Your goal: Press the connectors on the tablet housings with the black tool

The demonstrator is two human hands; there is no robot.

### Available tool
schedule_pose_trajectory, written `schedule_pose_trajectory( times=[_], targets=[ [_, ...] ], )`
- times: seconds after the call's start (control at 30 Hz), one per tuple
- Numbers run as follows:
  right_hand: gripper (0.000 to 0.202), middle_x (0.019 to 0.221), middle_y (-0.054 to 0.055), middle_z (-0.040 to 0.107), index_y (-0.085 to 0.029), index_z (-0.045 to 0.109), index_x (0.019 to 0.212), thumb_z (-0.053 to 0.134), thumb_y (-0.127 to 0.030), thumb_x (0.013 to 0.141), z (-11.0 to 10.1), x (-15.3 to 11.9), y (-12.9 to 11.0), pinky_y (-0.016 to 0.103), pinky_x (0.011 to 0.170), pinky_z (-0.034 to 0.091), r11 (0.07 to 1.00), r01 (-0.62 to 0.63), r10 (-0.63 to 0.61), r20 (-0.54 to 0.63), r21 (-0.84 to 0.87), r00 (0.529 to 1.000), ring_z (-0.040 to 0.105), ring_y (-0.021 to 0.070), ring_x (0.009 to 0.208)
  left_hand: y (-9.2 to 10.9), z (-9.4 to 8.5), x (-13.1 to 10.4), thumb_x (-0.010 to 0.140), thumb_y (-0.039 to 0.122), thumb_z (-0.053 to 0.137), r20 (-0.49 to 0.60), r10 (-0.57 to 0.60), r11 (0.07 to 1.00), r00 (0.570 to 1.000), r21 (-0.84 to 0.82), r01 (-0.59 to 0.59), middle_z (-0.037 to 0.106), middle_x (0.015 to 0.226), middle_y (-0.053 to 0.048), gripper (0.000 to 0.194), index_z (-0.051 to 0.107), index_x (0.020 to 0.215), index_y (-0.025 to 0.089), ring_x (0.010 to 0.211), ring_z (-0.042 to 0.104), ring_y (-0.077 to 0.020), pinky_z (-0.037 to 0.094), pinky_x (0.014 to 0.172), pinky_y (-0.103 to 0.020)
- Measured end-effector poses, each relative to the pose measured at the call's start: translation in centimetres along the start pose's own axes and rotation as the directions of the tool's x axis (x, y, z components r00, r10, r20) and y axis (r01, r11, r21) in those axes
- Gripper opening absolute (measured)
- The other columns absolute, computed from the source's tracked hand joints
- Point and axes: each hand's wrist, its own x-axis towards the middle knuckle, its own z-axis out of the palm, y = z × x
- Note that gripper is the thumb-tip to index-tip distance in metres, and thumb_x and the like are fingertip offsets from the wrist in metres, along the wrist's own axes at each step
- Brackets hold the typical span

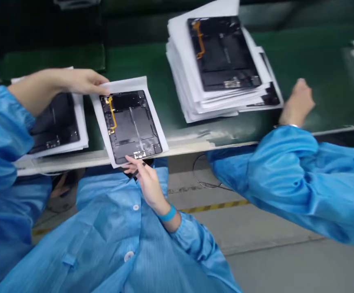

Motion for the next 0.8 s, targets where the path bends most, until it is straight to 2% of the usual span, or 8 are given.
schedule_pose_trajectory(
  times=[0.1,0.17,0.3,0.37,0.47,0.6,0.7,0.8],
  targets=[
    [0.051,0.130,0.009,0.088,-0.031,0.089,0.128,0.077,-0.071,0.100,1.3,1.4,1.4,0.051,0.119,0.058,0.998,-0.062,0.063,0.097,-0.018,0.993,0.079,0.0308,0.126,-0.9,0.4,0.6,0.116,0.026,0.067,0.060,-0.019,0.984,0.998,0.177,0.008,0.081,0.117,-0.004,0.036,0.080,0.136,0.000,0.124,0.073,-0.0220,0.045,0.118,-0.030],
    [0.050,0.140,0.008,0.085,-0.032,0.090,0.124,0.073,-0.074,0.102,1.1,1.7,1.0,0.049,0.115,0.059,0.986,-0.019,0.043,0.146,-0.167,0.988,0.078,0.0312,0.130,-0.4,0.7,0.0,0.116,0.020,0.063,0.021,-0.019,0.962,1.000,0.273,0.013,0.077,0.140,-0.014,0.036,0.077,0.141,-0.002,0.144,0.066,-0.0331,0.042,0.125,-0.036],
    [0.060,0.117,0.009,0.087,-0.028,0.091,0.116,0.057,-0.078,0.110,-1.3,0.9,-2.0,0.043,0.098,0.059,0.786,0.195,-0.060,0.241,-0.586,0.969,0.079,0.0261,0.104,2.3,3.4,-5.6,0.119,0.024,0.061,-0.125,0.107,0.913,0.986,0.405,-0.048,0.052,0.171,-0.028,0.053,0.057,0.163,-0.006,0.169,0.034,-0.0540,0.024,0.139,-0.064],
    [0.062,0.101,0.007,0.085,-0.027,0.090,0.112,0.050,-0.075,0.114,-2.6,0.8,-3.8,0.040,0.088,0.057,0.683,0.265,-0.099,0.273,-0.680,0.957,0.075,0.0233,0.091,3.4,6.7,-9.4,0.120,0.039,0.060,-0.122,0.216,0.894,0.969,0.422,-0.147,0.059,0.163,-0.021,0.053,0.064,0.160,0.004,0.166,0.041,-0.0503,0.032,0.136,-0.064],
    [0.059,0.097,0.005,0.082,-0.027,0.087,0.105,0.050,-0.071,0.116,-3.8,2.7,-6.2,0.036,0.079,0.055,0.596,0.351,-0.248,0.251,-0.722,0.936,0.070,0.0193,0.082,3.7,13.3,-13.7,0.118,0.046,0.061,-0.217,0.438,0.867,0.872,0.360,-0.345,0.076,0.140,-0.012,0.035,0.079,0.137,0.023,0.141,0.065,-0.0407,0.053,0.115,-0.057],
    [0.055,0.088,0.001,0.073,-0.024,0.077,0.099,0.057,-0.074,0.113,-4.3,7.9,-8.0,0.032,0.075,0.052,0.489,0.462,-0.376,0.299,-0.740,0.877,0.068,0.0153,0.077,2.7,20.5,-15.1,0.116,0.039,0.064,-0.418,0.479,0.877,0.772,0.263,-0.402,0.081,0.133,-0.012,0.028,0.079,0.135,0.024,0.126,0.069,-0.0355,0.057,0.100,-0.052],
    [0.055,0.089,0.000,0.073,-0.023,0.072,0.103,0.054,-0.074,0.114,-4.4,10.7,-8.6,0.031,0.077,0.050,0.409,0.513,-0.288,0.427,-0.754,0.857,0.070,0.0143,0.080,2.4,22.4,-14.6,0.118,0.039,0.062,-0.507,0.439,0.899,0.742,0.247,-0.362,0.081,0.133,-0.011,0.027,0.079,0.133,0.024,0.127,0.068,-0.0346,0.056,0.102,-0.051],
    [0.051,0.088,-0.001,0.074,-0.023,0.069,0.104,0.052,-0.070,0.117,-4.2,11.7,-9.1,0.031,0.077,0.048,0.358,0.542,-0.198,0.506,-0.760,0.840,0.071,0.0148,0.081,2.5,22.4,-14.3,0.118,0.036,0.062,-0.528,0.442,0.897,0.725,0.245,-0.368,0.082,0.131,-0.011,0.025,0.080,0.130,0.022,0.125,0.069,-0.0331,0.054,0.100,-0.049]
  ],
)
